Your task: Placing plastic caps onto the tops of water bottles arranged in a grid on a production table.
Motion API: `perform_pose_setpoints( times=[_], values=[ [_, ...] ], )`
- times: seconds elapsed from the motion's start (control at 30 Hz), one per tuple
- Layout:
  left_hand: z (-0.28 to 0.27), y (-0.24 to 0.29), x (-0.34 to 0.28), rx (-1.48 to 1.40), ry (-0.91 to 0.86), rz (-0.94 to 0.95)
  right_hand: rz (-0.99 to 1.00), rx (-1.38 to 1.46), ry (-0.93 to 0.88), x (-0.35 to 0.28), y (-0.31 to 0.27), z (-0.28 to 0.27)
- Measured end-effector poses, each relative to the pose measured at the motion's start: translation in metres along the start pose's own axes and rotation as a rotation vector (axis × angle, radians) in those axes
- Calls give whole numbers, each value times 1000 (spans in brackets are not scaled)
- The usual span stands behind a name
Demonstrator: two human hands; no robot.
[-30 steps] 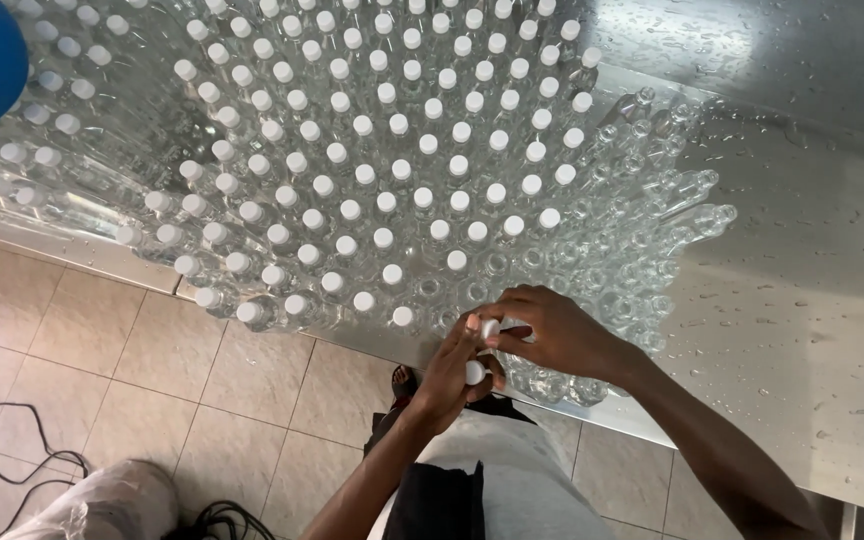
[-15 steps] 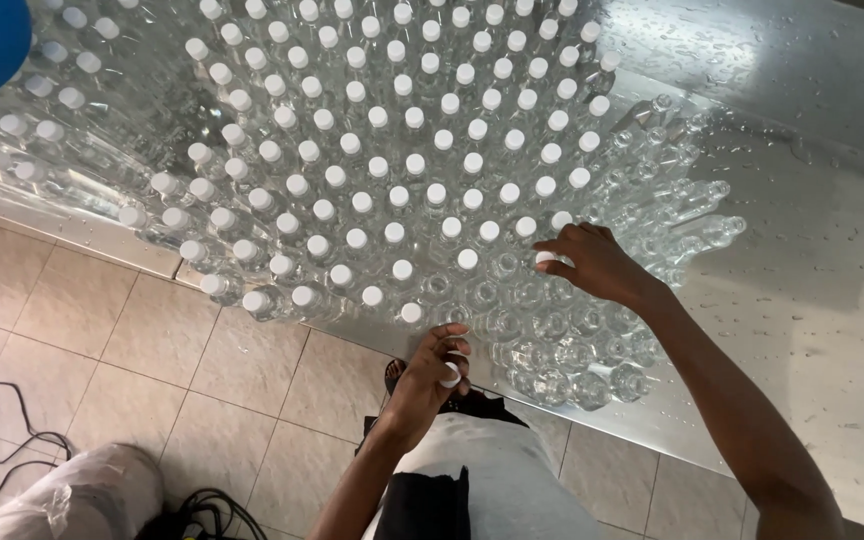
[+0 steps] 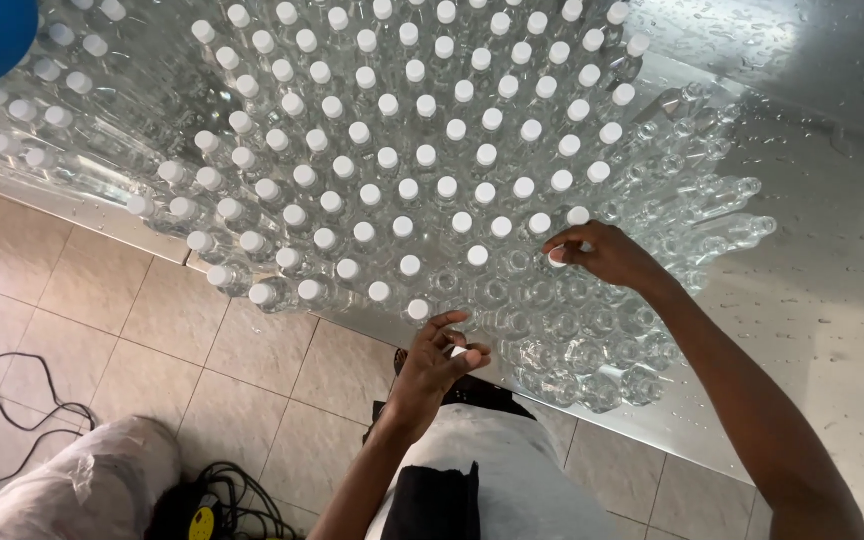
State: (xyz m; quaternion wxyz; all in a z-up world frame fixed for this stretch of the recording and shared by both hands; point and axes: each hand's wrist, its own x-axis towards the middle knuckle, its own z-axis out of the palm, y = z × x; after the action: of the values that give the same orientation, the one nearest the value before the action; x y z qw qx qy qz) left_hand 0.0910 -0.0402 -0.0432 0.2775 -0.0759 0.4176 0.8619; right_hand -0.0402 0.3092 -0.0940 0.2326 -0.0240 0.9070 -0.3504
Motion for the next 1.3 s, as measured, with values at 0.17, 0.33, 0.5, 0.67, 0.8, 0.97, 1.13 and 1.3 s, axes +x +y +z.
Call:
perform_pose_setpoints(
  times=[0.17,0.33,0.5,0.67,0.8,0.97,1.13,1.3],
  values=[
    [6,-3,0,-57,39,-4,-52,-60,-7,-4,3,2],
    [9,-5,2,-117,55,-6,-63,-368,74,-25,-3,13],
    [12,-16,7,-198,-32,-45,-420,-52,67,-96,-94,26],
    [29,-14,3,-112,-125,-39,-574,-51,-101,-110,-109,62],
    [27,-24,3,-141,-164,-31,-633,-28,-107,-104,-110,47],
    [27,-16,-8,3,-150,-21,-527,-315,0,-45,-81,44],
    [20,-20,-23,165,-140,-38,-686,-583,87,16,-102,81],
    [4,-34,-34,112,-22,-9,-785,-712,44,61,-95,109]
  ],
)
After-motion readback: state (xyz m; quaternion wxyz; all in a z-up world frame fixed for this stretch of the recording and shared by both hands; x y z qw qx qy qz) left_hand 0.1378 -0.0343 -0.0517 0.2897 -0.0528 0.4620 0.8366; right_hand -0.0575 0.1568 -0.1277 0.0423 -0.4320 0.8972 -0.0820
